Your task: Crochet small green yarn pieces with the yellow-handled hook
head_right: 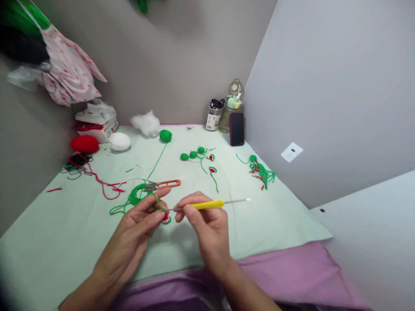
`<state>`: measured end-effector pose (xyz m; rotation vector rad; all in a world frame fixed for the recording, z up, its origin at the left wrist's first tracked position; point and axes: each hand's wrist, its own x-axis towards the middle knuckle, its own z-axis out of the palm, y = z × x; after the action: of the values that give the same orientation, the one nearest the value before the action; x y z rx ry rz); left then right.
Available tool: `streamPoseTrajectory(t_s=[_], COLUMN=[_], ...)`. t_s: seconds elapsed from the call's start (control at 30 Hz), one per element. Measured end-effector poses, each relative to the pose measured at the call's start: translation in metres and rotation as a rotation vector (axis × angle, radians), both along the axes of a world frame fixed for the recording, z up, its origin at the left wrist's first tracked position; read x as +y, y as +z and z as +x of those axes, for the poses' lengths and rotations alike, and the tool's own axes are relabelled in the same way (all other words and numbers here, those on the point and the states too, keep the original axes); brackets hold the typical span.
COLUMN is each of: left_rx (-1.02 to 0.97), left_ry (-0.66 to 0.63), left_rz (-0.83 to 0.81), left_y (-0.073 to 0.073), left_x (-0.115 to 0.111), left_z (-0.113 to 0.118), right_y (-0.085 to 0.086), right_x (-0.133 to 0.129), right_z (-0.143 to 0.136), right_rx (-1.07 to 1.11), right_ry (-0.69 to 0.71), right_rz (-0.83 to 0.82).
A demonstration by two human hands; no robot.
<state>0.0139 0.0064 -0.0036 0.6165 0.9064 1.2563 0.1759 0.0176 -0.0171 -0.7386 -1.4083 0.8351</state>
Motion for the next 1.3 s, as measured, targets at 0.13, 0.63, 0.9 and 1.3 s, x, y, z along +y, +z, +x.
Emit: streamPoseTrajectory(t_s=[0.13,0.63,0.9,1.3], left_rx=[-0.084,-0.047,0.051,-0.096], left_ry=[0.029,-0.088,-0.057,-0.103], left_rz=[-0.014,-0.044,0.016,-0.179], left_y=[-0.001,0.0,0.0,-0.004], left_x=[-0.003,-0.001,-0.002,0.005], left_z=[0.009,-0.003,0.003,-0.006], right_y=[-0.012,-0.001,0.001,-0.004], right_x=[-0.008,0.005,0.002,-0.003], right_z=[-0.006,0.002,-0.005,0.0], right_rx=[-0.51,0.193,-0.035,-0.13], right_ry=[-0.244,0.103,0.031,-0.096], right_rz=[0.455,-0.114,0.032,0.141])
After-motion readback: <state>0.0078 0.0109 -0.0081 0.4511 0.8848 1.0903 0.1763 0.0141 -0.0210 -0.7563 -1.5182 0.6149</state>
